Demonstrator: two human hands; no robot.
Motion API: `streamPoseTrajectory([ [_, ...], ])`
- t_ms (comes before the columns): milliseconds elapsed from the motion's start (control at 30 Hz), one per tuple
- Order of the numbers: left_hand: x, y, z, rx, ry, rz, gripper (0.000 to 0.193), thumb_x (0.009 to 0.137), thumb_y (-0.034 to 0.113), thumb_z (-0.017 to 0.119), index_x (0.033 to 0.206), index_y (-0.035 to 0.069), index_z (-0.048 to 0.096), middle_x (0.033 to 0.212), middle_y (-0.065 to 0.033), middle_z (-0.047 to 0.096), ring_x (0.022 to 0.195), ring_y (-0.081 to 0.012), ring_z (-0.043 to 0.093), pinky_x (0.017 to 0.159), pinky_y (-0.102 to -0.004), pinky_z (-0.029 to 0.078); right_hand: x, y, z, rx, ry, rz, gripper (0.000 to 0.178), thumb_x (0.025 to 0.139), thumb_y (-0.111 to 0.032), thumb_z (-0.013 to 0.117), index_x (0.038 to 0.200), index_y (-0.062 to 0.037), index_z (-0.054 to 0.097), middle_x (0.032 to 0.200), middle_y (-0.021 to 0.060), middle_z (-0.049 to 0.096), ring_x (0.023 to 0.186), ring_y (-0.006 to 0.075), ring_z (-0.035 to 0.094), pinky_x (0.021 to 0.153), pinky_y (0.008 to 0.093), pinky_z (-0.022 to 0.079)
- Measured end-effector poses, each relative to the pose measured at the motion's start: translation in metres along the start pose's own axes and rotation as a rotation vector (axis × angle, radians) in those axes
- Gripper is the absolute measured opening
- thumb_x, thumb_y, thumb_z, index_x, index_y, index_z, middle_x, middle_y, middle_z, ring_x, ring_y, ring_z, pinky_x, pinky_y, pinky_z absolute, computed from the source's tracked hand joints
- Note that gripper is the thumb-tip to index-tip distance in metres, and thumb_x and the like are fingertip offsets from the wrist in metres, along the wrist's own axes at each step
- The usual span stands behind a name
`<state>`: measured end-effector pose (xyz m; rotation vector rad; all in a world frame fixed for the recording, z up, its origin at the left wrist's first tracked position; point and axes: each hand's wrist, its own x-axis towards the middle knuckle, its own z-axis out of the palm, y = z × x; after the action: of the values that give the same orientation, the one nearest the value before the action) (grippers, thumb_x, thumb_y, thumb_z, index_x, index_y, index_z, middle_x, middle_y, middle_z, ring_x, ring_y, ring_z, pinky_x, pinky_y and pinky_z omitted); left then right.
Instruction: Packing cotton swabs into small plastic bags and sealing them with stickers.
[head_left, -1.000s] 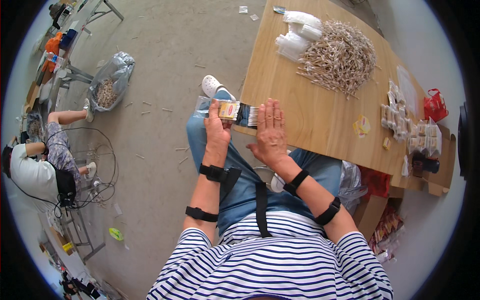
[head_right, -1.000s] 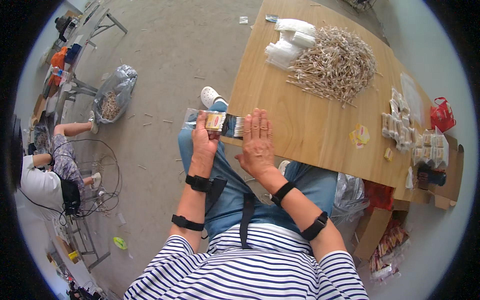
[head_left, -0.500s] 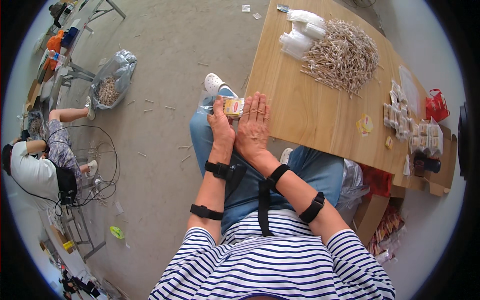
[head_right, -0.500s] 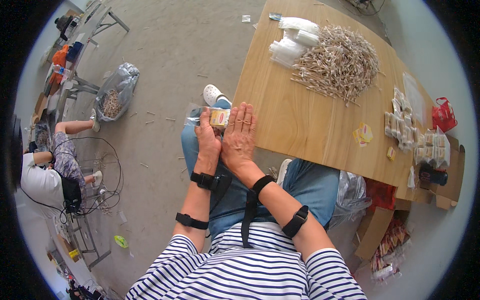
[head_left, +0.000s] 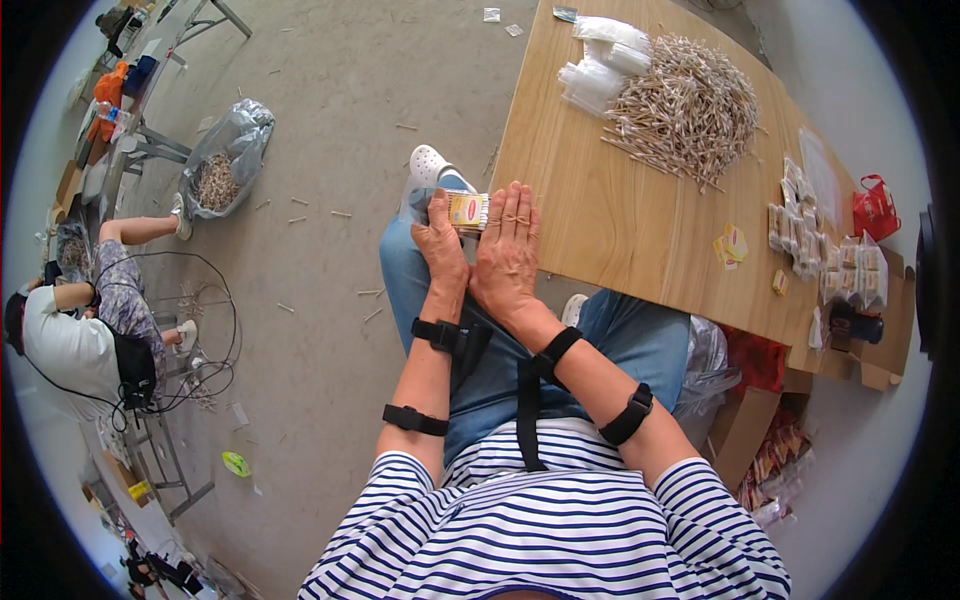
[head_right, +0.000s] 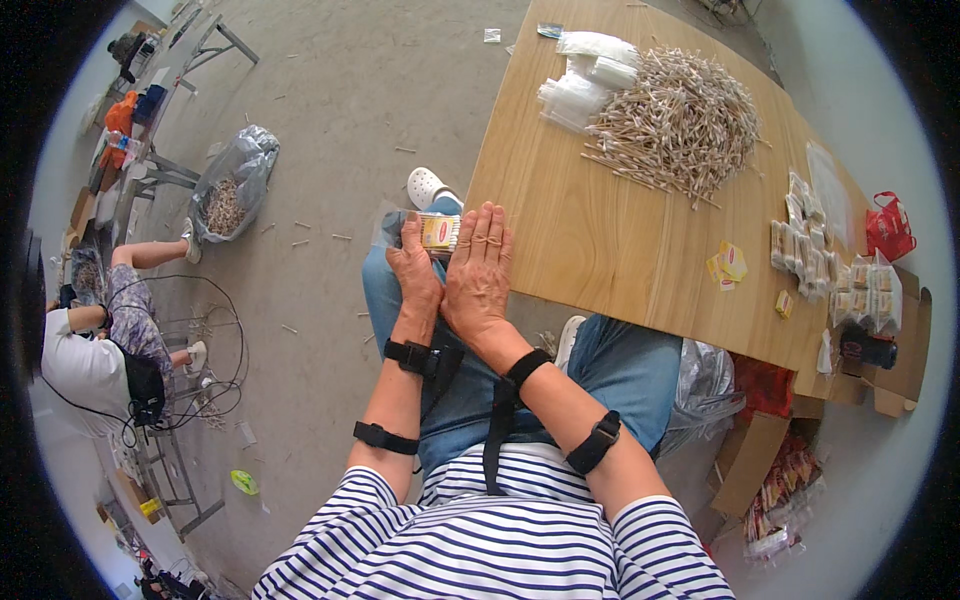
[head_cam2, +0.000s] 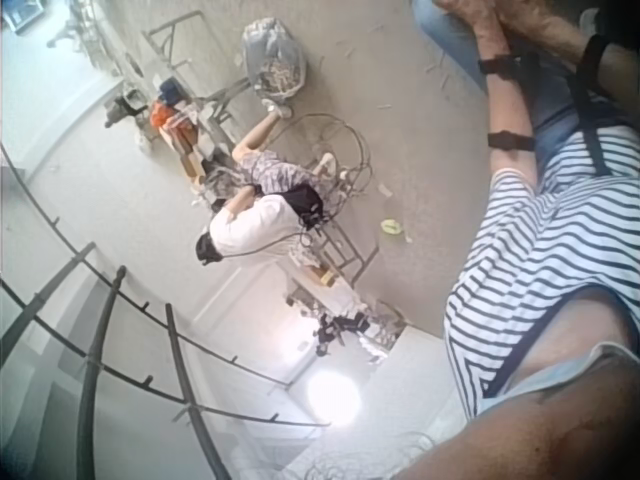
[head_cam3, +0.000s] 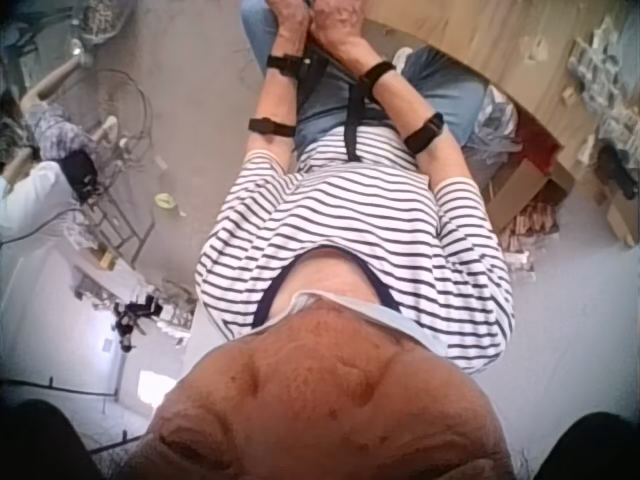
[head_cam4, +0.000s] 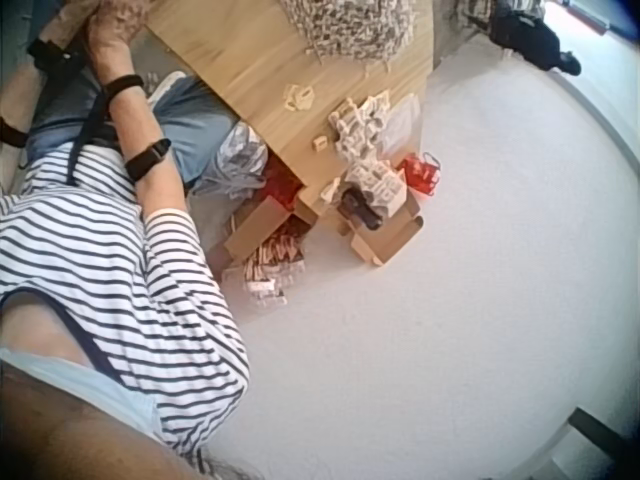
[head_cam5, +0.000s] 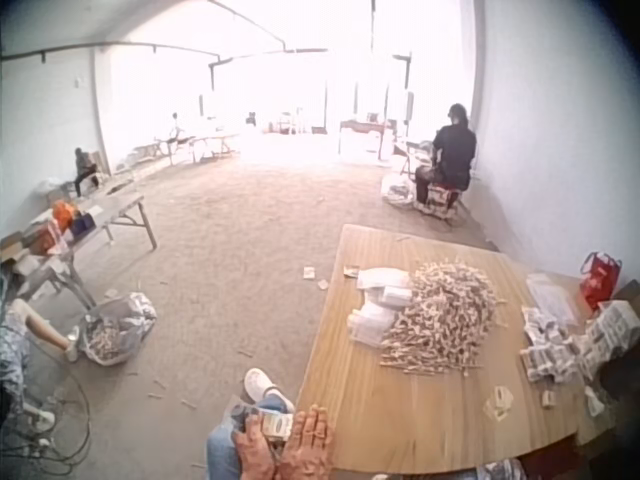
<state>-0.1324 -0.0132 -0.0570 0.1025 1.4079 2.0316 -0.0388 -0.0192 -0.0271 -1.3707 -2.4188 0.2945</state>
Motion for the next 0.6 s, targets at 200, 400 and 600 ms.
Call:
streamPoseTrajectory([
  [200,0.001,0.004,-0.003,0.087,-0.03,0.011,0.022,0.1,0.024,0.065,0.092,0.003,0.066,0.088,-0.0004,0.067,0.072,-0.0095,0.063,0.062,-0.0277,0.054,0.0,0.0,-0.003,0.086,-0.002,0.001,0.088,0.085,-0.02,0.065,0.153,0.0134,0.02,0.163,0.0318,0.017,0.155,0.0435,0.012,0.125,0.0518,0.009],
  [400,0.0,0.004,0.0,0.049,-0.048,0.092,0.019,0.101,0.021,0.064,0.092,0.004,0.064,0.085,0.0019,0.065,0.072,-0.0079,0.061,0.062,-0.0269,0.052,-0.001,0.0,-0.005,0.01,-0.01,-0.007,0.086,0.085,-0.018,0.063,0.153,0.0139,0.021,0.162,0.0317,0.018,0.154,0.0441,0.012,0.125,0.0539,0.009],
  [600,0.003,0.001,-0.001,0.068,-0.046,0.133,0.021,0.101,0.022,0.064,0.092,0.003,0.066,0.086,0.0018,0.065,0.073,-0.0071,0.06,0.062,-0.0266,0.052,0.0,0.008,-0.017,0.157,0.012,-0.015,0.094,0.078,-0.017,0.072,0.153,0.0113,0.023,0.16,0.0314,0.022,0.153,0.0447,0.017,0.124,0.0549,0.012],
])
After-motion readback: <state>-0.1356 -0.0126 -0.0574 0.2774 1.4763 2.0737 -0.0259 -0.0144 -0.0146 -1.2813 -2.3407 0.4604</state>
